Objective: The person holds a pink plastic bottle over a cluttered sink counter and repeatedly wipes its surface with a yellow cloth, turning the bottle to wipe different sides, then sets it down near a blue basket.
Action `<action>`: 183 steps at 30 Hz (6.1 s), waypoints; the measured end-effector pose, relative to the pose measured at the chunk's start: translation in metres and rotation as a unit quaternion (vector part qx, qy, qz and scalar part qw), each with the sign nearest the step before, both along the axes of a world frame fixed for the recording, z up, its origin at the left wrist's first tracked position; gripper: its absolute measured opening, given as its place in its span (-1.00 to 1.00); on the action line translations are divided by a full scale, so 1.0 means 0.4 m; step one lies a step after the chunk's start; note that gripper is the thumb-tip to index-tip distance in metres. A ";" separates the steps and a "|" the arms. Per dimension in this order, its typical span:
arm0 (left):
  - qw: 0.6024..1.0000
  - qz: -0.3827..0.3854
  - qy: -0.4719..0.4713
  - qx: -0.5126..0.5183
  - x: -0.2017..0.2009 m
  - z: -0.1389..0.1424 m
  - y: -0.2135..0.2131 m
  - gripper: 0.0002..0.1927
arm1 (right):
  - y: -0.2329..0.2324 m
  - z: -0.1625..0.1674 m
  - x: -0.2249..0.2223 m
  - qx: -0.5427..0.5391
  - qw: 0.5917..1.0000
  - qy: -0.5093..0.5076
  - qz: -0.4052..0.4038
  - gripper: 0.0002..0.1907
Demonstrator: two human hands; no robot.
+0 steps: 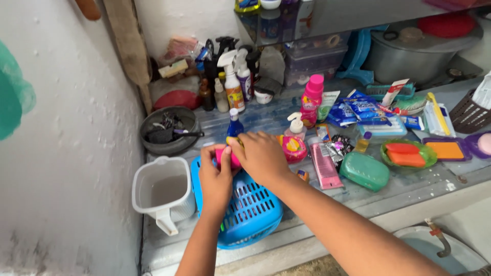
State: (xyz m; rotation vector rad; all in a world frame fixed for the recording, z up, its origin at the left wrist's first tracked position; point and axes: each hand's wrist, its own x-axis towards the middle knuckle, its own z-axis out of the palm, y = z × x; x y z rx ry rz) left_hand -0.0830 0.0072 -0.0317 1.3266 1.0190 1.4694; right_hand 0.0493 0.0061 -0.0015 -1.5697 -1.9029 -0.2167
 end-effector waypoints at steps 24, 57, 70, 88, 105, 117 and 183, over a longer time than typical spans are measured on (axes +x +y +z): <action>0.998 -0.010 -0.041 -0.056 -0.011 -0.020 0.030 -0.72 | -0.084 -0.145 0.197 -0.143 0.637 0.755 -0.062 -0.46; 0.953 -0.209 -0.218 -0.024 0.911 0.537 -0.032 -0.40 | -0.310 0.446 0.901 0.152 0.815 0.558 0.025 -0.51; 0.889 -0.443 -0.111 0.018 1.128 0.636 -0.114 0.12 | -0.222 0.606 1.078 0.227 0.955 0.181 -0.056 -0.53; 0.933 -0.342 0.109 0.000 1.119 0.734 -0.075 0.11 | -0.271 0.541 1.021 0.172 0.921 0.345 0.053 -0.19; 0.961 -0.276 0.027 0.017 1.086 0.622 -0.115 -0.31 | -0.196 0.502 1.217 0.151 0.935 0.269 -0.176 -0.45; 0.932 -0.361 -0.027 -0.014 1.062 0.698 -0.148 -0.47 | -0.266 0.608 1.233 -0.125 0.826 0.539 0.101 -0.40; 0.861 -0.342 -0.373 -0.055 1.011 0.471 -0.191 -0.35 | -0.224 0.456 0.930 0.080 0.851 0.501 0.137 -0.44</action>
